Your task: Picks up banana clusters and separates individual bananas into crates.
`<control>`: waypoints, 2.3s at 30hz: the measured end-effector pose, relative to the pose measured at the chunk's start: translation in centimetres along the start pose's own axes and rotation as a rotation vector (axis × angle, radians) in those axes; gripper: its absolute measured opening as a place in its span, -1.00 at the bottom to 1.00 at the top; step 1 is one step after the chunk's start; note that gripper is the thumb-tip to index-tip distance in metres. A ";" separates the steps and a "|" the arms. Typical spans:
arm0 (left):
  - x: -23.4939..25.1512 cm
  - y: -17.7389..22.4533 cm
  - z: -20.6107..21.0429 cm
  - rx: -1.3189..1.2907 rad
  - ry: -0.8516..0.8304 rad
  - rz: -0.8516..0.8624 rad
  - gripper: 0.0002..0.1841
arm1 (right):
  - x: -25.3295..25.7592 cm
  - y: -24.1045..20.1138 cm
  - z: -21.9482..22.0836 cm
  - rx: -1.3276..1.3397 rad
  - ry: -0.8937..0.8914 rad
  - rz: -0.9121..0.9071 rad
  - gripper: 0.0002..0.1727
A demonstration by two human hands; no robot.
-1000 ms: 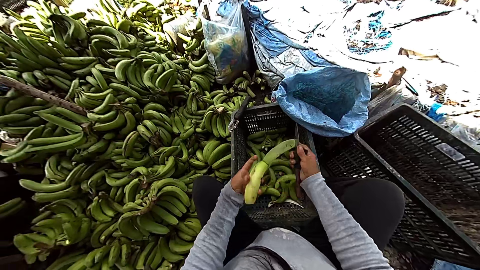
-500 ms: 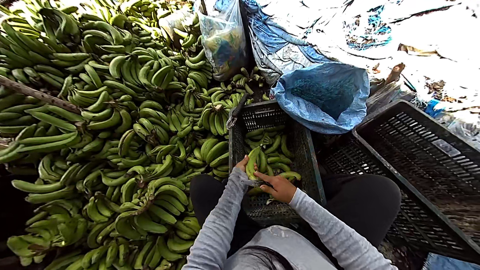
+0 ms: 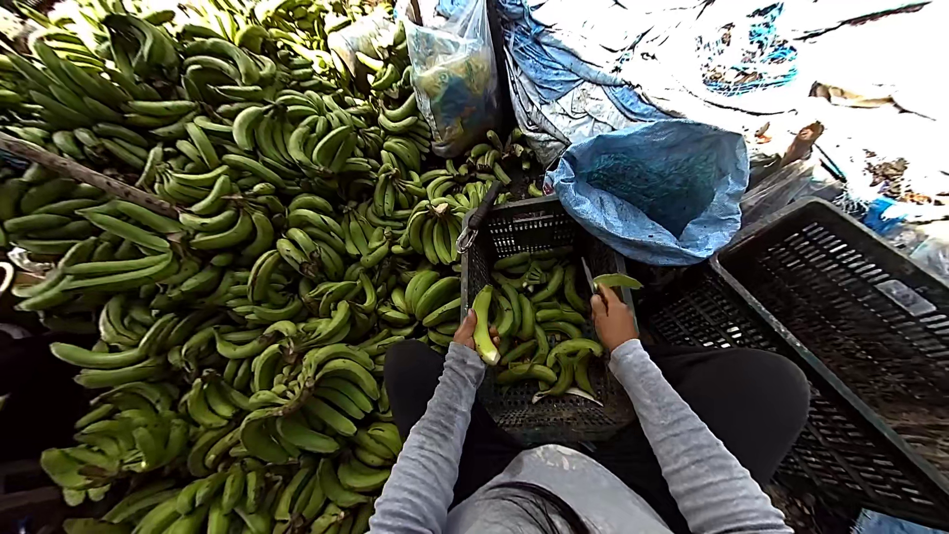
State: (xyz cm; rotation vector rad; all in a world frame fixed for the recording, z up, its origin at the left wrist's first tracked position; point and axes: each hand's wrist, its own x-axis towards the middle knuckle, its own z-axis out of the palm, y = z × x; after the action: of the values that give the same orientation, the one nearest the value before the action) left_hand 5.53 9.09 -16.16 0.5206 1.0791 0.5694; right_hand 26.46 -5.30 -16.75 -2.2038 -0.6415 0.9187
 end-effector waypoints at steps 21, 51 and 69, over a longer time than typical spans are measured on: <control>0.4 0.6 1.1 0.316 -0.457 0.309 -0.63 | -5.2 -5.4 3.6 -0.002 -0.216 -0.623 -0.54; 1.2 0.9 5.7 -0.162 0.363 0.906 -0.49 | -7.0 -5.9 4.6 -0.279 -0.285 -0.268 -0.37; -2.9 1.8 3.3 0.848 -0.300 0.165 -0.17 | -4.3 -5.7 3.5 -0.490 -0.215 -0.246 -0.31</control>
State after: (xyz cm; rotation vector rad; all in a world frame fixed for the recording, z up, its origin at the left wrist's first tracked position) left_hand 7.20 8.18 -11.80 1.3975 0.9598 0.1356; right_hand 20.05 -2.93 -12.59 -2.3804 -1.3267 0.9492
